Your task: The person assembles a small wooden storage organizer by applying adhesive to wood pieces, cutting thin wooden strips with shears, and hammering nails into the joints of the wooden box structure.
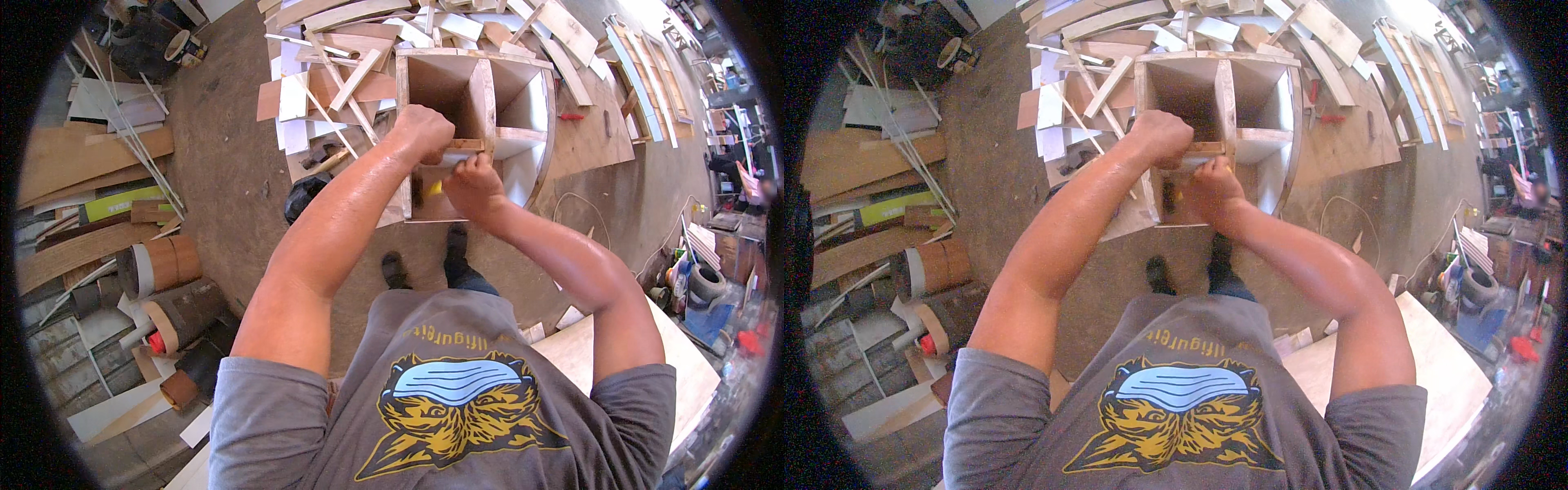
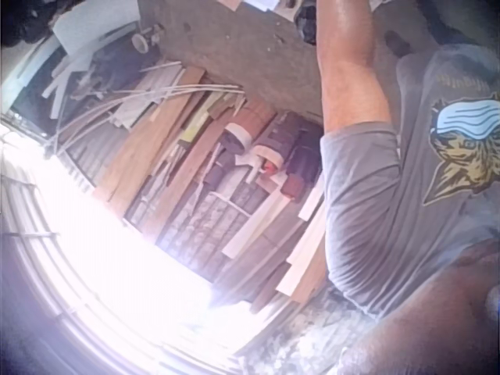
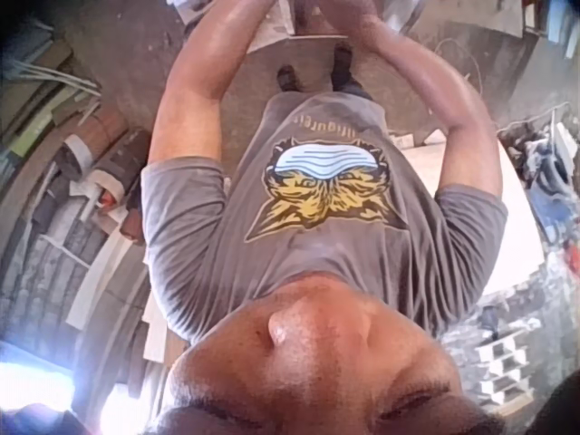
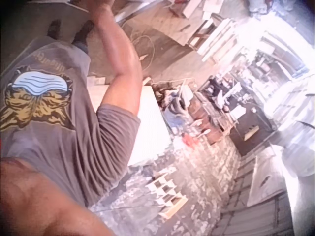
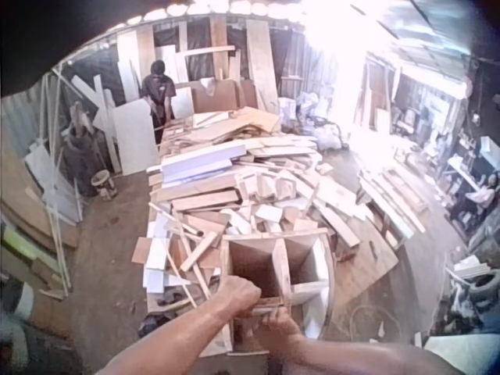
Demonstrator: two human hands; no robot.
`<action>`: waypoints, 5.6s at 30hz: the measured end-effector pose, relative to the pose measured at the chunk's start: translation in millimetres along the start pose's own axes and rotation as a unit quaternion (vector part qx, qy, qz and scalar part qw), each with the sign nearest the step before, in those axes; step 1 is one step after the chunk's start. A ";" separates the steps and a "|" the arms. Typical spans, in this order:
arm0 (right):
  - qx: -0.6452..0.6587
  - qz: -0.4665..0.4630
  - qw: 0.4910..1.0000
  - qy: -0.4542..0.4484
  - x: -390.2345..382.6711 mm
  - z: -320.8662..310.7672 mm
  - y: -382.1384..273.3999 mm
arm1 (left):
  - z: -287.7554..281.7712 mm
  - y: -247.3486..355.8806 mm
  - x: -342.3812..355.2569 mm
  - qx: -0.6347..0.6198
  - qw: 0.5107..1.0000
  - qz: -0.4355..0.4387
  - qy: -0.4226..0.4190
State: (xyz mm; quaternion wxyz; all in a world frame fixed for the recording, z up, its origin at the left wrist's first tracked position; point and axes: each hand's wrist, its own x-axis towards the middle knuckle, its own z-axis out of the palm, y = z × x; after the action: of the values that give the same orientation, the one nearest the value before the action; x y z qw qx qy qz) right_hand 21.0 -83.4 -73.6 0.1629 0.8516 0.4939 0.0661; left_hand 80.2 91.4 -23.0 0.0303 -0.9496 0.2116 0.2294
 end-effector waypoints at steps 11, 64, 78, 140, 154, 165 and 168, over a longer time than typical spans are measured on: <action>-0.054 0.029 0.998 0.005 -4.8 -1.6 -9.9 | -3.8 -0.1 3.9 0.004 1.000 0.009 -0.002; -0.105 0.024 0.993 -0.045 -51.5 -152.5 69.6 | -2.8 -2.9 6.6 0.021 1.000 0.006 -0.008; -0.052 0.061 0.994 -0.078 -61.9 -163.3 77.6 | 0.2 2.0 9.4 0.033 0.999 -0.025 -0.008; -0.022 0.086 0.996 -0.023 -69.9 -156.1 90.3 | 1.3 0.4 14.8 0.010 0.998 -0.056 -0.004; -0.003 0.070 0.997 -0.017 -68.1 -152.6 95.5 | -2.3 3.4 12.9 0.005 0.998 -0.064 0.004; 0.004 0.086 0.995 -0.041 -66.7 -158.5 94.8 | -5.9 5.0 12.1 -0.008 0.997 -0.071 -0.009; -0.017 0.087 0.996 -0.018 -70.2 -146.3 93.5 | -9.9 7.2 8.6 -0.005 0.998 -0.068 -0.006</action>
State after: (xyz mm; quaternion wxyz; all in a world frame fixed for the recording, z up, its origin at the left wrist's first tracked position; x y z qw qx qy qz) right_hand 22.3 -155.9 99.0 0.1797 0.8896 0.4137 0.0726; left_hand 88.3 80.0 -17.8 0.0425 -0.9606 0.1455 0.2331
